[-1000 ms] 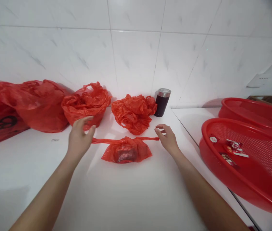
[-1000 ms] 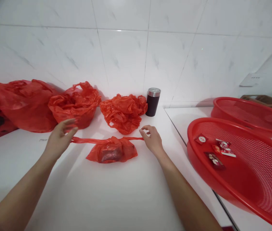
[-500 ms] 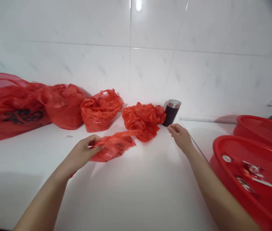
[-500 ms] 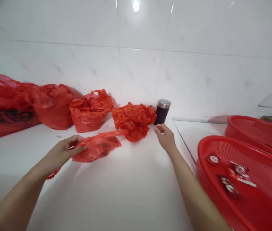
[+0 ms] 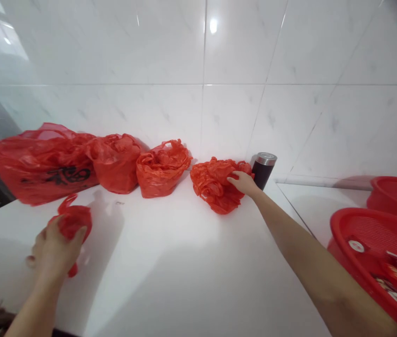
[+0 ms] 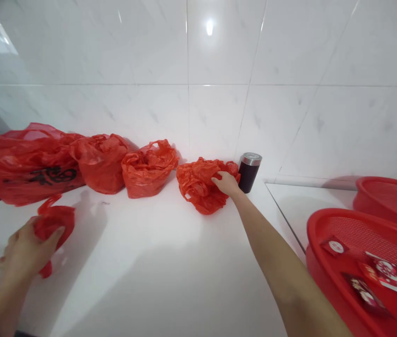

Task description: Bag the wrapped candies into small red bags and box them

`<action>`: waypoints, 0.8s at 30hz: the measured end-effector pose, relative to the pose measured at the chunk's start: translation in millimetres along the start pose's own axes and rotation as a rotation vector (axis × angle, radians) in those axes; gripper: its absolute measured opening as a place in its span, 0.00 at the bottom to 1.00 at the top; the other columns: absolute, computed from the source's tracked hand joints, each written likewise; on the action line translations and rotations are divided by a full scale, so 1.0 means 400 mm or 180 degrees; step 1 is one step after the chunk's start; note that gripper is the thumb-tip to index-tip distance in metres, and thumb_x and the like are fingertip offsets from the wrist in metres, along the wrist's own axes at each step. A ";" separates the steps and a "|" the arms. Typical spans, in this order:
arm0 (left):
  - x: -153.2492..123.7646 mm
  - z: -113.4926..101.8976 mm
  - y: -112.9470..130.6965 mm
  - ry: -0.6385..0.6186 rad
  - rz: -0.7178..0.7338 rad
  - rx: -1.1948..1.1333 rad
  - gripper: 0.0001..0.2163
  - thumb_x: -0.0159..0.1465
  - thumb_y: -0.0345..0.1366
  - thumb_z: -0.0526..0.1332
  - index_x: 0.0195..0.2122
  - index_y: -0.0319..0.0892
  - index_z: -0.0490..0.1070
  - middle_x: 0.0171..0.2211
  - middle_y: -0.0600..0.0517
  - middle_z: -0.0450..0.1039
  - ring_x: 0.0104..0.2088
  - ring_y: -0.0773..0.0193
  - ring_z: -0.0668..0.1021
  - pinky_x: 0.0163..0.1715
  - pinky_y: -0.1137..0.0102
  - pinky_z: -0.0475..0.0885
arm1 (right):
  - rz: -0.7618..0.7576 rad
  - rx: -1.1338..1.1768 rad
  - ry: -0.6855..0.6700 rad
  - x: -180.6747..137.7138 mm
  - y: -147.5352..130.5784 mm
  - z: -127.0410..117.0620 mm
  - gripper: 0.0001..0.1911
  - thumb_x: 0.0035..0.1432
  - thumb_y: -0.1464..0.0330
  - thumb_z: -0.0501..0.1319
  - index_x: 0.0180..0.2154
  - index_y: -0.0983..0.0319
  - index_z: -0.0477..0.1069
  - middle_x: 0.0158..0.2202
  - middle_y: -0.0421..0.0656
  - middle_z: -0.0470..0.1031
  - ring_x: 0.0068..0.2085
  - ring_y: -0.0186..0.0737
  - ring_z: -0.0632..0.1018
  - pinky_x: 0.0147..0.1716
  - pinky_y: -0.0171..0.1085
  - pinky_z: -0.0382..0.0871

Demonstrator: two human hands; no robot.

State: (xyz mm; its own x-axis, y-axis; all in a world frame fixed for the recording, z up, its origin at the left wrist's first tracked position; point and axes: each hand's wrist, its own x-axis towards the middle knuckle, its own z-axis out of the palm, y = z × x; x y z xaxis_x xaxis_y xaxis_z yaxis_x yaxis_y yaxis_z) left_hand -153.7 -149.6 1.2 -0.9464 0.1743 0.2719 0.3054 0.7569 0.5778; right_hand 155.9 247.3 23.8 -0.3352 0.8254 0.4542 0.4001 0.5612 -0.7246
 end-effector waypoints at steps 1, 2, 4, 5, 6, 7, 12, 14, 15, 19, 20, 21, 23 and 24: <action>-0.009 0.011 0.004 0.0174 0.0087 -0.0050 0.35 0.54 0.55 0.61 0.62 0.48 0.58 0.63 0.37 0.58 0.60 0.29 0.63 0.51 0.34 0.56 | -0.0031 0.0096 0.0148 0.002 -0.007 -0.005 0.16 0.49 0.66 0.66 0.41 0.64 0.77 0.48 0.52 0.75 0.54 0.53 0.72 0.58 0.50 0.59; -0.022 0.024 0.012 0.0417 0.0245 -0.0129 0.34 0.54 0.54 0.61 0.61 0.49 0.59 0.65 0.37 0.54 0.62 0.29 0.59 0.52 0.32 0.53 | -0.0076 0.0199 0.0341 0.002 -0.016 -0.013 0.18 0.52 0.65 0.63 0.45 0.64 0.76 0.51 0.52 0.74 0.56 0.51 0.71 0.59 0.49 0.58; -0.052 0.053 0.043 0.0782 0.0796 -0.0336 0.31 0.55 0.51 0.62 0.59 0.47 0.62 0.66 0.36 0.51 0.64 0.33 0.57 0.54 0.34 0.52 | -0.0176 0.0431 0.0750 0.000 -0.039 -0.035 0.21 0.57 0.63 0.58 0.51 0.64 0.71 0.55 0.50 0.71 0.59 0.46 0.68 0.61 0.46 0.56; -0.070 0.068 0.066 0.0760 0.1135 -0.0499 0.29 0.56 0.49 0.62 0.58 0.45 0.63 0.66 0.35 0.52 0.64 0.36 0.57 0.56 0.37 0.53 | -0.0214 0.0547 0.0907 -0.004 -0.051 -0.047 0.22 0.59 0.62 0.56 0.53 0.64 0.69 0.56 0.49 0.70 0.59 0.44 0.68 0.61 0.45 0.57; -0.089 0.082 0.094 0.0573 0.1433 -0.0726 0.28 0.58 0.47 0.62 0.58 0.44 0.63 0.65 0.35 0.54 0.64 0.39 0.59 0.57 0.41 0.56 | -0.0241 0.0634 0.1023 -0.012 -0.065 -0.059 0.23 0.61 0.60 0.54 0.54 0.63 0.68 0.56 0.48 0.70 0.58 0.43 0.69 0.59 0.44 0.60; -0.111 0.094 0.127 0.0267 0.1646 -0.1027 0.27 0.59 0.46 0.61 0.58 0.43 0.63 0.63 0.36 0.57 0.63 0.42 0.61 0.58 0.45 0.58 | -0.0257 0.0763 0.1092 -0.023 -0.081 -0.070 0.23 0.62 0.59 0.53 0.54 0.63 0.67 0.55 0.48 0.71 0.56 0.42 0.71 0.57 0.44 0.63; -0.238 0.116 0.330 -0.1797 0.1789 -0.2579 0.25 0.62 0.46 0.60 0.59 0.52 0.58 0.63 0.47 0.59 0.61 0.53 0.65 0.58 0.54 0.63 | -0.0194 0.2298 0.0798 -0.149 -0.174 -0.103 0.18 0.56 0.61 0.62 0.48 0.57 0.71 0.48 0.43 0.76 0.49 0.43 0.77 0.49 0.44 0.71; -0.283 0.113 0.400 -0.2436 0.1814 -0.2955 0.28 0.60 0.45 0.62 0.61 0.53 0.56 0.65 0.47 0.56 0.62 0.53 0.64 0.57 0.55 0.65 | -0.0108 0.2624 0.0367 -0.222 -0.207 -0.104 0.15 0.54 0.63 0.64 0.46 0.55 0.73 0.47 0.42 0.76 0.48 0.43 0.77 0.48 0.43 0.72; -0.300 0.112 0.427 -0.2692 0.1827 -0.3092 0.29 0.60 0.45 0.64 0.61 0.52 0.57 0.64 0.46 0.59 0.61 0.52 0.66 0.55 0.55 0.66 | -0.0052 0.2677 0.0084 -0.257 -0.217 -0.104 0.15 0.54 0.64 0.65 0.45 0.55 0.73 0.47 0.42 0.76 0.47 0.42 0.77 0.47 0.43 0.72; -0.316 0.113 0.462 -0.3454 0.1866 -0.3252 0.15 0.60 0.46 0.62 0.43 0.42 0.75 0.45 0.44 0.78 0.48 0.49 0.77 0.50 0.56 0.70 | 0.0342 0.2661 -0.0610 -0.352 -0.194 -0.124 0.16 0.54 0.63 0.66 0.45 0.54 0.71 0.45 0.42 0.76 0.43 0.40 0.78 0.39 0.39 0.74; -0.307 0.116 0.455 -0.3519 0.1768 -0.3271 0.14 0.61 0.46 0.61 0.40 0.41 0.77 0.42 0.45 0.79 0.46 0.50 0.78 0.50 0.56 0.71 | 0.0467 0.2646 -0.0466 -0.361 -0.174 -0.137 0.15 0.53 0.64 0.66 0.44 0.55 0.72 0.42 0.41 0.76 0.38 0.37 0.77 0.34 0.36 0.73; -0.295 0.119 0.444 -0.3521 0.1602 -0.3343 0.14 0.61 0.46 0.61 0.40 0.41 0.77 0.41 0.46 0.80 0.44 0.51 0.78 0.50 0.57 0.71 | 0.0580 0.2646 -0.0234 -0.366 -0.152 -0.153 0.14 0.52 0.64 0.67 0.42 0.55 0.72 0.39 0.40 0.76 0.34 0.34 0.76 0.29 0.33 0.71; -0.269 0.127 0.416 -0.3429 0.1122 -0.3599 0.15 0.61 0.46 0.62 0.41 0.41 0.77 0.41 0.48 0.80 0.43 0.53 0.79 0.48 0.59 0.72 | 0.0734 0.2674 0.0266 -0.370 -0.107 -0.185 0.13 0.50 0.65 0.68 0.39 0.56 0.72 0.32 0.37 0.74 0.26 0.29 0.72 0.23 0.29 0.66; -0.259 0.130 0.404 -0.3395 0.0885 -0.3723 0.15 0.60 0.46 0.63 0.42 0.41 0.77 0.41 0.48 0.80 0.43 0.55 0.79 0.47 0.61 0.73 | 0.0780 0.2681 0.0439 -0.370 -0.089 -0.199 0.12 0.49 0.65 0.69 0.37 0.57 0.72 0.30 0.36 0.72 0.25 0.28 0.71 0.22 0.29 0.65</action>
State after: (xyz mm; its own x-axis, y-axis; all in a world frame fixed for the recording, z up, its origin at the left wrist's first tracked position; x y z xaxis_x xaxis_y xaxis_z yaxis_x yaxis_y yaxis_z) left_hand -11.9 -12.5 26.3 -0.3355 0.9346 0.1185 -0.0928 -0.1580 0.9831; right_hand 259.1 110.0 23.5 -0.1951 0.9470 0.2554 -0.3315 0.1814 -0.9259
